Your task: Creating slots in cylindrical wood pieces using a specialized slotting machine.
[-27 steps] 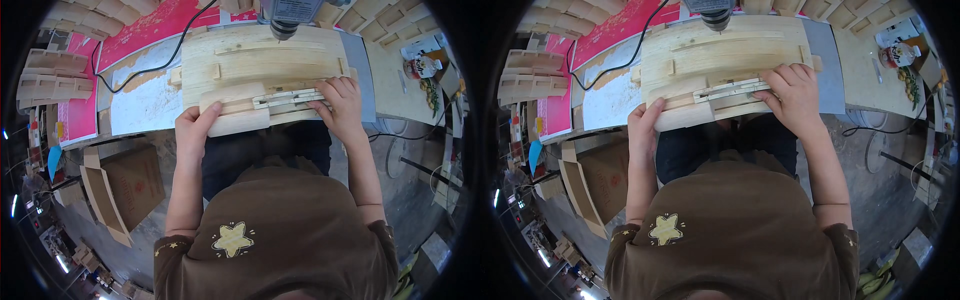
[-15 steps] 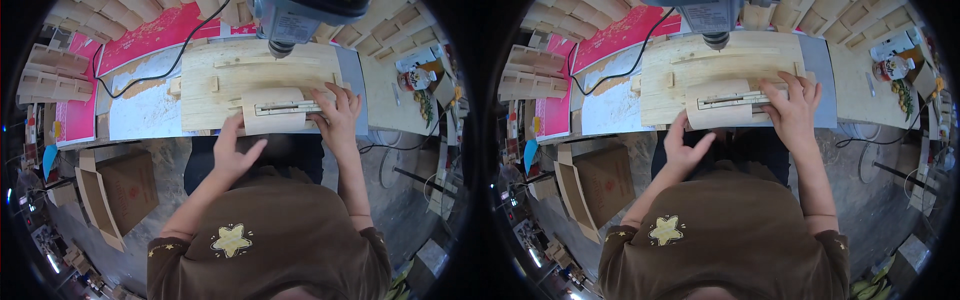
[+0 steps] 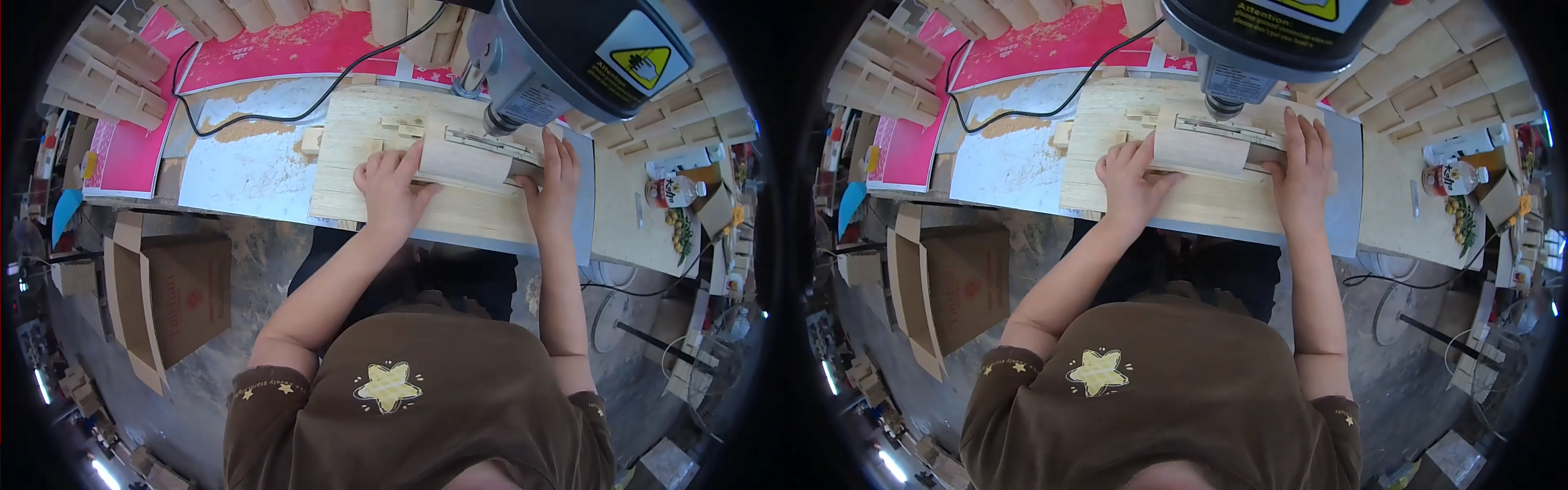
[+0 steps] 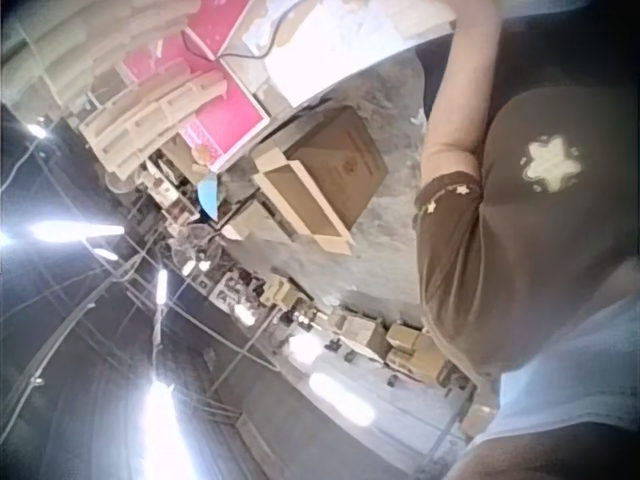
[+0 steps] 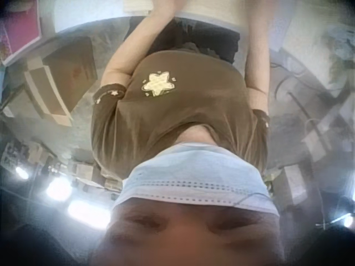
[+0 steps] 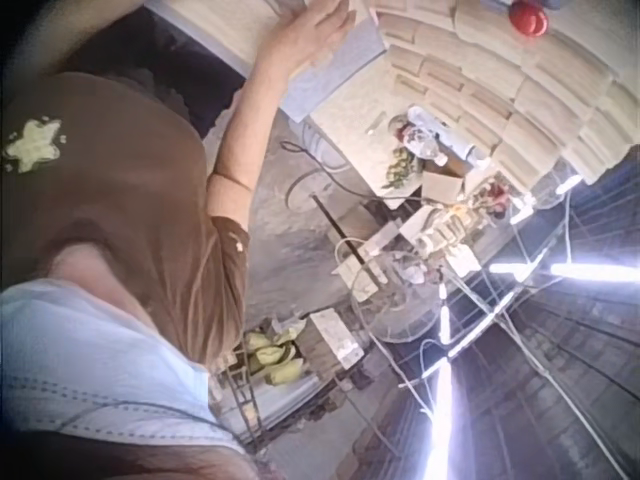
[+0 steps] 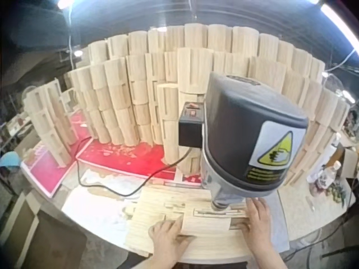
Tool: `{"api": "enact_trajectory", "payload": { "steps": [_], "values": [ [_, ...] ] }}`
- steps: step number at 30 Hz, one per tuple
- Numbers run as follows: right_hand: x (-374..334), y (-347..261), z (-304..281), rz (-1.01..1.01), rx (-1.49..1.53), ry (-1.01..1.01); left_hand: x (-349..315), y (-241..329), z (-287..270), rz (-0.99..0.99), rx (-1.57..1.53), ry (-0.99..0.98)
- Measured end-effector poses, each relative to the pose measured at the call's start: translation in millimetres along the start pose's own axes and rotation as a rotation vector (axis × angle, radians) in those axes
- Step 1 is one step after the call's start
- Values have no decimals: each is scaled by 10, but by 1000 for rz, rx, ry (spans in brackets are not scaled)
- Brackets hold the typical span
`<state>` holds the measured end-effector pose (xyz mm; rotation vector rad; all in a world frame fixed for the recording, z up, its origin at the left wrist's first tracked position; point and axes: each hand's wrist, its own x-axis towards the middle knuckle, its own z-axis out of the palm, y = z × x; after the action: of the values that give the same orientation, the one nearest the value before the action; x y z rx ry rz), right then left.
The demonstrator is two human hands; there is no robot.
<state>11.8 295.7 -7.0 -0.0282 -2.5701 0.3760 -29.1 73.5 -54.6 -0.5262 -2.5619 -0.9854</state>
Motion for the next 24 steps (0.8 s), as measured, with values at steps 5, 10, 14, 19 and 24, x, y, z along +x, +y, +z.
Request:
{"api": "enact_trajectory", "payload": {
  "steps": [5,10,14,19,24],
  "values": [
    [97,4,69,-68,158,-25,102,-253,-14,68,-86,44],
    [160,37,-220,83,700,-60,121,-288,-42,117,-56,11],
    [649,124,-785,-132,645,416,106,-304,-63,117,-40,-16],
    [1682,296,-1241,-153,223,363,100,-351,-64,107,-28,-16],
    [1533,-73,-1138,-49,172,396,96,-314,-51,83,-18,-36]
  ]
}}
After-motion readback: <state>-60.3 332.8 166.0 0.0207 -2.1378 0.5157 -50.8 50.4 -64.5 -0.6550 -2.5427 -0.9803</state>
